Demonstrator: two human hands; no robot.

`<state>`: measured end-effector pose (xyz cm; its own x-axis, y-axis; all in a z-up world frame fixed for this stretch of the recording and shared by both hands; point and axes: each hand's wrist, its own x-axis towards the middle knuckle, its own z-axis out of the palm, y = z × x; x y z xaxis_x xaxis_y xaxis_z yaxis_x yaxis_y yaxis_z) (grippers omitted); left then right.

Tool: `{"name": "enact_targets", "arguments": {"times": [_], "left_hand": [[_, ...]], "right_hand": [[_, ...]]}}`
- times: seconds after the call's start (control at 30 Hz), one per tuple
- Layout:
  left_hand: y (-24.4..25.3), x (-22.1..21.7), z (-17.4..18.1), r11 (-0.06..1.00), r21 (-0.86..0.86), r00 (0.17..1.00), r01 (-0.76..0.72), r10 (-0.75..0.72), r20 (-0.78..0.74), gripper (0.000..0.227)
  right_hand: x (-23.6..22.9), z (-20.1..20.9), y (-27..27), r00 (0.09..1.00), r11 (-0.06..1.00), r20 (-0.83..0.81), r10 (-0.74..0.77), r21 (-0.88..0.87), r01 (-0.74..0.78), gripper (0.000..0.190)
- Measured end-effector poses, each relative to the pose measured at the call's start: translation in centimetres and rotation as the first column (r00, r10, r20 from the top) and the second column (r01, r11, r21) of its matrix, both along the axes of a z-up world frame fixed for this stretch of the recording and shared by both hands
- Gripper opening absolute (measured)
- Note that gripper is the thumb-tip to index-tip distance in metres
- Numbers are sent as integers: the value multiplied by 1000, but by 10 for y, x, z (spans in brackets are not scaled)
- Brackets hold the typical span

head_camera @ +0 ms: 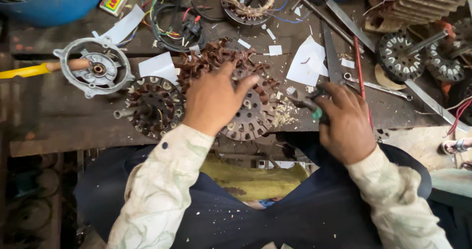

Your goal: The person uses pliers to pull and cut copper windings from a motor rotor held in their left hand. They systematically remove the copper from the slots, creating a growing pile of copper scraps on the workbench. The person rotates the rotor to access different sections and continues the removal process throughout the clip.

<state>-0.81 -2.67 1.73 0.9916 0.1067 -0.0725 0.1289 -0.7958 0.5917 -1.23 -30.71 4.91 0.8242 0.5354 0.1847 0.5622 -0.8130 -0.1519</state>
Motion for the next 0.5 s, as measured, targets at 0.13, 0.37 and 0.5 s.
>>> {"name": "enact_targets", "arguments": {"times": [0.13, 0.37, 0.5], "left_hand": [[-7, 0, 3, 998, 55, 992, 20, -27, 119, 64], [-5, 0, 2, 997, 70, 983, 33, -45, 181, 65], [-5, 1, 3, 990, 76, 983, 122, -131, 125, 65]], "right_hand": [[-11, 15, 12, 990, 952, 130, 59, -305, -17, 34], [-1, 34, 30, 972, 877, 127, 198, -467, -117, 29], [-3, 58, 44, 955, 820, 110, 277, -545, -175, 22]]}}
